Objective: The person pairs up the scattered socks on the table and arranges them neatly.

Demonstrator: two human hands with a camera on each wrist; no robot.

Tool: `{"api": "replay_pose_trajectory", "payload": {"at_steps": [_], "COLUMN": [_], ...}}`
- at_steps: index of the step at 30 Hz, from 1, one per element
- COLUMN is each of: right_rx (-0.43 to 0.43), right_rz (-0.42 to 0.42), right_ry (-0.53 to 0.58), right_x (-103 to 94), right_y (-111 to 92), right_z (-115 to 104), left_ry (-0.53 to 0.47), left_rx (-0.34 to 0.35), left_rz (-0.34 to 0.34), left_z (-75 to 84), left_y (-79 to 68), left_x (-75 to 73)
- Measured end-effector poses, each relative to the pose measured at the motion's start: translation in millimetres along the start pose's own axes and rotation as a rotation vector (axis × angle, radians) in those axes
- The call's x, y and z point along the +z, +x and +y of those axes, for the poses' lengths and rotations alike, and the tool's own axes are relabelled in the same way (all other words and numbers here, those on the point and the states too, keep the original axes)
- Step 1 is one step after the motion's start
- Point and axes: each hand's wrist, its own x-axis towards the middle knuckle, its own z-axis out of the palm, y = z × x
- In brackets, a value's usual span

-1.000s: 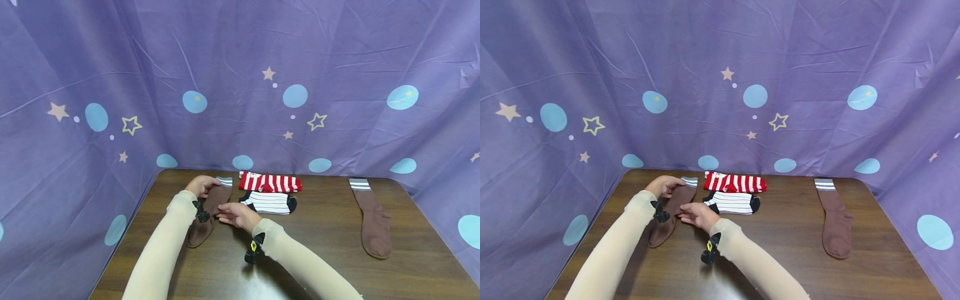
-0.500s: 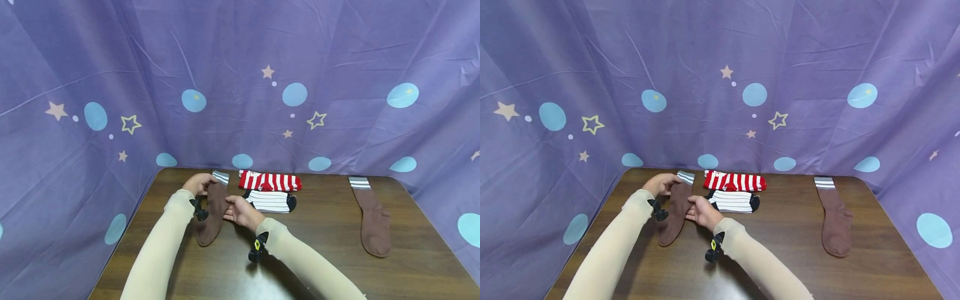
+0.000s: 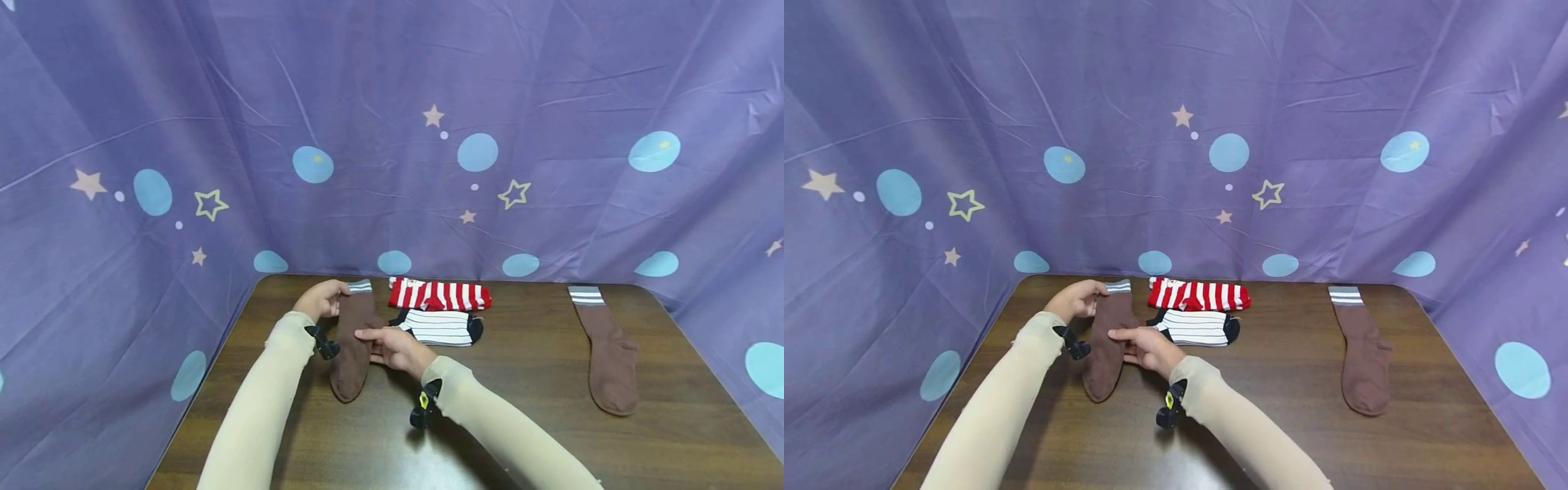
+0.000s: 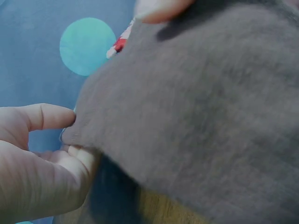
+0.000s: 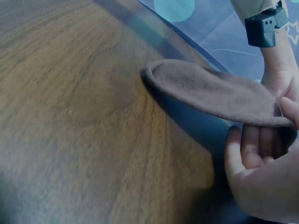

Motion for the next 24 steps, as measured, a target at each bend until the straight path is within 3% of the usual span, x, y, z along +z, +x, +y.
{"api": "replay_pose_trajectory", "payload": {"at_steps": [4, 12, 24], "right_rx": [0.022, 0.042, 0.016], "right_rz": [-0.005, -0.084, -0.179], "right_ry": [-0.005, 0.023, -0.088], "right_x": [-4.4, -9.6, -20.7], "right_y": [-1, -8, -22], "right_z": [1, 2, -2], "left_ry": [-0.065, -0.086, -0.231], "left_rx": [0.019, 0.023, 0.047], "left_rz": [0.004, 0.009, 0.002], "left_z": [1.8, 9.6, 12.9], "left_y": [0.0, -6.7, -15.5], "left_x": [-0.9, 0.2, -13.4]}}
